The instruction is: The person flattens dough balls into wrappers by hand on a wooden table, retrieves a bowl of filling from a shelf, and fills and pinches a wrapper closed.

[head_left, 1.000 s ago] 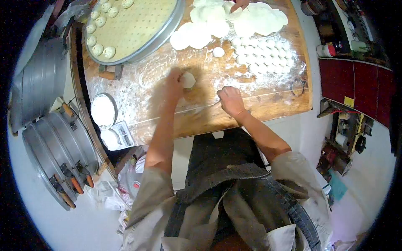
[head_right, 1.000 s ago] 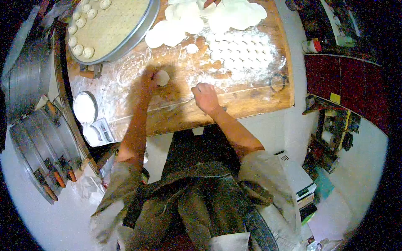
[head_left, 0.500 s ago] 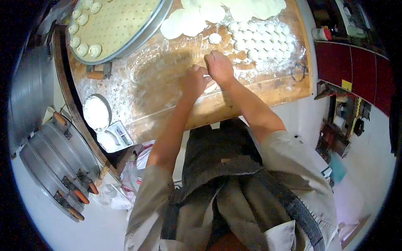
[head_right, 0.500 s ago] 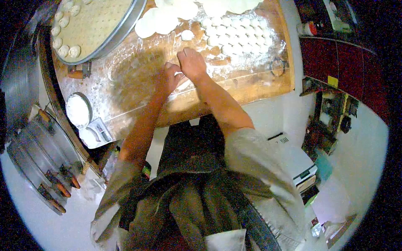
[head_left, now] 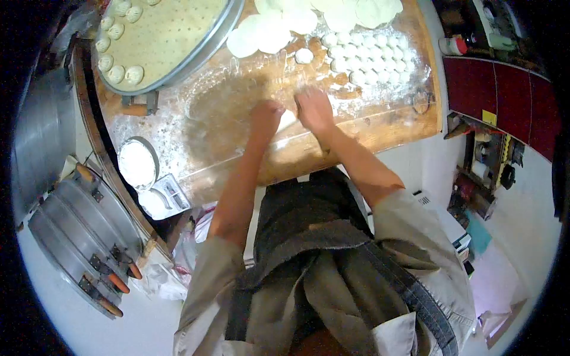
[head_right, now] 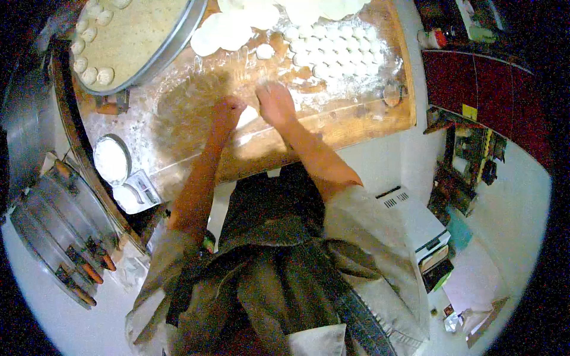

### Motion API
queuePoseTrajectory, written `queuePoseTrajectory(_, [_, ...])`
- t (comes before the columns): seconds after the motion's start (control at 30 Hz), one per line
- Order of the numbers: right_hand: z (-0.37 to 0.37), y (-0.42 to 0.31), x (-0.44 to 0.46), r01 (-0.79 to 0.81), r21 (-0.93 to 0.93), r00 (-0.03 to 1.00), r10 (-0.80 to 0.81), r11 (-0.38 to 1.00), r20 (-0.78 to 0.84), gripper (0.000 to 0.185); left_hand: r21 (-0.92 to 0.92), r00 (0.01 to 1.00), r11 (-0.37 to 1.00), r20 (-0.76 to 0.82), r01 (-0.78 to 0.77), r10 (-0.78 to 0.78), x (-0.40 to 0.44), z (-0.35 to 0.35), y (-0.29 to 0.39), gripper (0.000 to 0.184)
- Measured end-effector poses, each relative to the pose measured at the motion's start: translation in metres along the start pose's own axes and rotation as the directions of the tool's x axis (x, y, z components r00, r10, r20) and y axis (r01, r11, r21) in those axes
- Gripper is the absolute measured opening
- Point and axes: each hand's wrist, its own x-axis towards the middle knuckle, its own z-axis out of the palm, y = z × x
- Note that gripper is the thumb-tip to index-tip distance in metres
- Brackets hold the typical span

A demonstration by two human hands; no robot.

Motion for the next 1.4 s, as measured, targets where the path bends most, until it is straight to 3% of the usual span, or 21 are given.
queuePoseTrajectory(0.03, [-0.002, 0.000, -0.024, 0.028, 0.030, 0.999, -0.027, 0.999, -0.027, 0.010, -0.140, 0.989, 0.980, -0.003, 0.143, -0.145, 0.001, 0.001, -0.008, 0.016])
queuePoseTrajectory(0.1, [-0.006, -0.012, -0.046, 0.030, 0.041, 0.991, -0.025, 0.999, -0.135, 0.010, -0.225, 0.981, 0.957, -0.030, 0.183, -0.194, -0.015, 0.007, -0.016, 0.016])
queuePoseTrajectory(0.17, [0.000, -0.015, -0.015, -0.027, 0.005, 0.989, 0.027, 1.000, -0.143, 0.007, -0.153, 0.968, 0.986, -0.233, 0.062, -0.097, -0.034, 0.018, -0.013, 0.015])
queuePoseTrajectory(0.23, [0.010, -0.024, 0.026, -0.180, -0.046, 0.972, 0.170, 0.983, -0.163, 0.005, -0.022, 0.987, 1.000, -0.161, -0.002, -0.002, -0.023, -0.007, 0.024, 0.016])
queuePoseTrajectory(0.33, [0.011, -0.024, 0.055, -0.118, -0.034, 0.986, 0.114, 0.992, -0.119, 0.004, 0.100, 0.987, 0.984, -0.061, -0.144, 0.151, 0.002, -0.003, 0.009, 0.018])
queuePoseTrajectory(0.47, [-0.005, -0.021, -0.040, -0.008, 0.025, 1.000, 0.007, 1.000, 0.029, 0.010, -0.098, 0.985, 0.991, -0.151, -0.094, 0.078, 0.006, 0.005, -0.031, 0.018])
queuePoseTrajectory(0.53, [0.000, -0.023, -0.027, -0.024, -0.019, 1.000, 0.024, 1.000, -0.020, 0.011, -0.535, 0.956, 0.812, -0.026, 0.234, -0.293, -0.004, 0.019, -0.057, 0.018])
queuePoseTrajectory(0.57, [0.006, -0.029, -0.022, -0.057, -0.050, 0.997, 0.054, 0.997, -0.062, 0.013, -0.324, 0.985, 0.931, 0.087, 0.170, -0.150, -0.021, -0.027, -0.013, 0.025])
queuePoseTrajectory(0.67, [0.017, -0.034, 0.036, -0.133, 0.000, 0.974, 0.130, 0.991, -0.186, 0.006, -0.200, 0.997, 0.979, -0.063, 0.025, -0.038, -0.014, -0.026, 0.021, 0.023])
queuePoseTrajectory(0.7, [0.019, -0.034, 0.046, -0.129, -0.005, 0.974, 0.126, 0.992, -0.191, 0.006, -0.067, 1.000, 0.998, -0.008, -0.019, 0.019, 0.004, -0.025, 0.020, 0.021])
queuePoseTrajectory(0.87, [0.010, -0.037, 0.003, -0.140, -0.026, 0.986, 0.137, 0.990, -0.098, 0.003, -0.235, 0.994, 0.971, -0.111, -0.032, 0.006, 0.008, -0.016, -0.025, 0.020])
queuePoseTrajectory(0.93, [0.004, -0.034, -0.028, -0.058, -0.027, 0.989, 0.054, 0.998, -0.138, 0.003, -0.477, 0.947, 0.836, -0.019, 0.272, -0.320, -0.014, -0.015, -0.048, 0.021])
queuePoseTrajectory(0.97, [0.003, -0.033, -0.033, 0.020, -0.025, 0.984, -0.024, 1.000, -0.176, 0.003, -0.553, 0.937, 0.781, -0.002, 0.291, -0.350, -0.024, -0.014, -0.051, 0.022])
queuePoseTrajectory(1.03, [0.000, -0.039, 0.008, -0.056, -0.031, 0.991, 0.052, 0.998, -0.126, 0.004, -0.385, 0.989, 0.922, -0.149, -0.038, -0.022, -0.036, -0.029, -0.020, 0.024])
queuePoseTrajectory(1.07, [0.004, -0.045, 0.024, -0.138, -0.045, 0.988, 0.134, 0.989, -0.077, 0.005, -0.286, 0.986, 0.953, -0.162, -0.095, 0.050, -0.028, -0.033, -0.010, 0.025])
queuePoseTrajectory(1.13, [0.018, -0.046, 0.056, -0.148, -0.032, 0.985, 0.145, 0.988, -0.096, 0.006, -0.312, 0.998, 0.950, -0.056, -0.034, 0.018, -0.003, -0.037, -0.005, 0.024])
queuePoseTrajectory(1.2, [0.019, -0.043, 0.059, -0.162, -0.025, 0.980, 0.158, 0.987, -0.121, 0.007, -0.128, 0.998, 0.990, -0.001, -0.062, 0.063, 0.008, -0.036, -0.012, 0.024])
queuePoseTrajectory(1.27, [0.016, -0.044, 0.029, -0.123, -0.044, 0.983, 0.116, 0.991, -0.141, 0.010, -0.177, 0.994, 0.983, -0.112, -0.037, 0.017, 0.005, -0.028, -0.035, 0.020])
queuePoseTrajectory(1.33, [0.013, -0.034, -0.012, -0.049, -0.025, 0.990, 0.045, 0.998, -0.131, 0.011, -0.378, 0.968, 0.918, -0.162, 0.120, -0.194, -0.011, -0.016, -0.080, 0.022])
queuePoseTrajectory(1.37, [0.007, -0.035, -0.021, -0.028, -0.020, 0.995, 0.026, 0.999, -0.095, 0.012, -0.643, 0.937, 0.732, -0.063, 0.225, -0.343, -0.025, -0.018, -0.080, 0.025])
queuePoseTrajectory(1.4, [0.006, -0.034, -0.022, -0.004, -0.013, 0.998, 0.003, 1.000, -0.061, 0.012, -0.645, 0.935, 0.730, -0.067, 0.225, -0.348, -0.031, -0.026, -0.070, 0.025])
